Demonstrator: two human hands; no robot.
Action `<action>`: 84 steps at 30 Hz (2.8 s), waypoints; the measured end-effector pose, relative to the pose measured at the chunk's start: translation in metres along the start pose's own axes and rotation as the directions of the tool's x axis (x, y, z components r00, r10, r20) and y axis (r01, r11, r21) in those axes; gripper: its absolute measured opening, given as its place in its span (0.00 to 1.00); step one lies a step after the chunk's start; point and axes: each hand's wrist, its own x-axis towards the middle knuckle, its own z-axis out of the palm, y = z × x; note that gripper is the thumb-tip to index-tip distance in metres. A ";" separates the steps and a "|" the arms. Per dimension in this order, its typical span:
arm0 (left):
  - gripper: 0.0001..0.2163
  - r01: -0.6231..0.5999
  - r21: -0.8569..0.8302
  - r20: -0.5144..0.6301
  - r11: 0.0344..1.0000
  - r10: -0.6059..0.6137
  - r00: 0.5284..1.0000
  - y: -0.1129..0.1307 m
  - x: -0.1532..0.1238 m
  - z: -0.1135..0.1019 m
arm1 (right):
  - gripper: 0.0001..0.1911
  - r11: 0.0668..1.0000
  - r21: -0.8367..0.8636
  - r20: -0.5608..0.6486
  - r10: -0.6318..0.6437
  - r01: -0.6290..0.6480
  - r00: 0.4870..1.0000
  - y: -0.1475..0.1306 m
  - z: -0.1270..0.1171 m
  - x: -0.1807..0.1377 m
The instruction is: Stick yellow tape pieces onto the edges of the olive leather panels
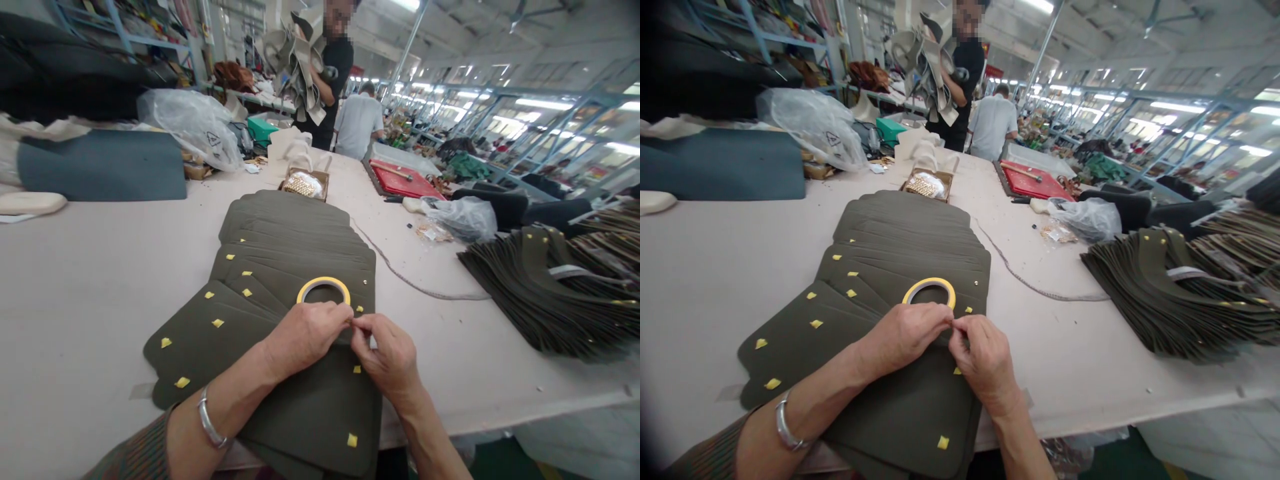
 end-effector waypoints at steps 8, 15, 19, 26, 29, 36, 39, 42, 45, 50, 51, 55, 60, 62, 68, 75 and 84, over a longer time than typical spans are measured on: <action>0.11 -0.004 0.164 -0.152 0.986 0.030 0.988 0.002 0.008 0.006 | 0.06 0.653 0.421 0.144 0.638 -0.630 0.757 -0.008 0.006 0.009; 0.08 -0.006 0.171 -0.194 0.985 0.040 0.980 0.002 0.011 0.014 | 0.14 0.230 0.651 0.248 0.837 -0.723 0.489 0.035 0.011 0.017; 0.06 0.131 0.290 -0.113 0.948 -0.103 0.988 -0.007 0.013 0.020 | 0.18 0.307 0.606 0.248 0.804 -0.734 0.541 0.059 0.012 0.021; 0.04 0.180 0.337 -0.022 0.924 -0.183 0.983 -0.006 0.013 0.020 | 0.17 0.641 0.314 0.175 0.686 -0.701 0.706 0.061 0.017 0.028; 0.05 0.183 0.341 -0.023 0.922 -0.186 0.982 -0.006 0.012 0.020 | 0.15 0.761 0.149 0.114 0.621 -0.631 0.776 0.062 0.020 0.030; 0.04 0.188 0.353 -0.007 0.916 -0.198 0.980 -0.007 0.012 0.021 | 0.13 0.802 0.051 0.099 0.590 -0.596 0.802 0.068 0.029 0.036; 0.05 0.192 0.335 -0.030 0.922 -0.193 0.981 -0.008 0.013 0.020 | 0.21 0.732 0.127 0.125 0.658 -0.669 0.743 0.073 0.027 0.034; 0.07 0.168 0.309 -0.083 0.936 -0.149 0.985 -0.011 0.015 0.017 | 0.26 0.650 0.278 0.123 0.707 -0.708 0.697 0.076 0.021 0.026; 0.08 0.134 0.293 -0.131 0.947 -0.099 0.986 -0.016 0.018 0.016 | 0.19 0.661 0.334 0.126 0.676 -0.672 0.726 0.077 0.017 0.016; 0.09 0.140 0.277 -0.147 0.951 -0.103 0.984 -0.021 0.022 0.017 | 0.15 0.829 0.160 0.065 0.533 -0.536 0.844 0.073 0.021 0.017; 0.09 0.144 0.281 -0.141 0.949 -0.108 0.984 -0.021 0.022 0.017 | 0.15 0.847 0.122 0.061 0.513 -0.517 0.856 0.072 0.023 0.020; 0.08 0.139 0.312 -0.096 0.940 -0.114 0.989 -0.018 0.021 0.015 | 0.14 0.868 0.024 0.082 0.493 -0.497 0.866 0.072 0.026 0.030; 0.06 0.036 0.313 0.030 0.949 -0.048 0.998 -0.012 0.015 0.014 | 0.12 0.818 -0.090 0.174 0.575 -0.568 0.800 0.074 0.024 0.043; 0.07 0.026 0.295 0.031 0.955 -0.037 0.999 -0.011 0.013 0.014 | 0.11 0.803 -0.137 0.208 0.595 -0.580 0.776 0.075 0.023 0.047; 0.10 0.015 0.100 -0.093 0.995 -0.006 0.996 -0.012 0.010 0.011 | 0.13 0.816 -0.083 0.092 0.578 -0.572 0.811 0.067 0.015 0.041; 0.22 0.037 0.014 -0.165 0.999 -0.035 0.986 -0.010 0.005 0.011 | 0.09 0.932 0.208 0.057 0.291 -0.297 0.955 0.025 -0.008 0.015; 0.13 0.038 -0.023 -0.090 0.999 -0.040 0.995 -0.007 0.004 0.009 | 0.07 0.999 0.054 0.121 0.002 -0.009 0.993 0.010 -0.001 0.019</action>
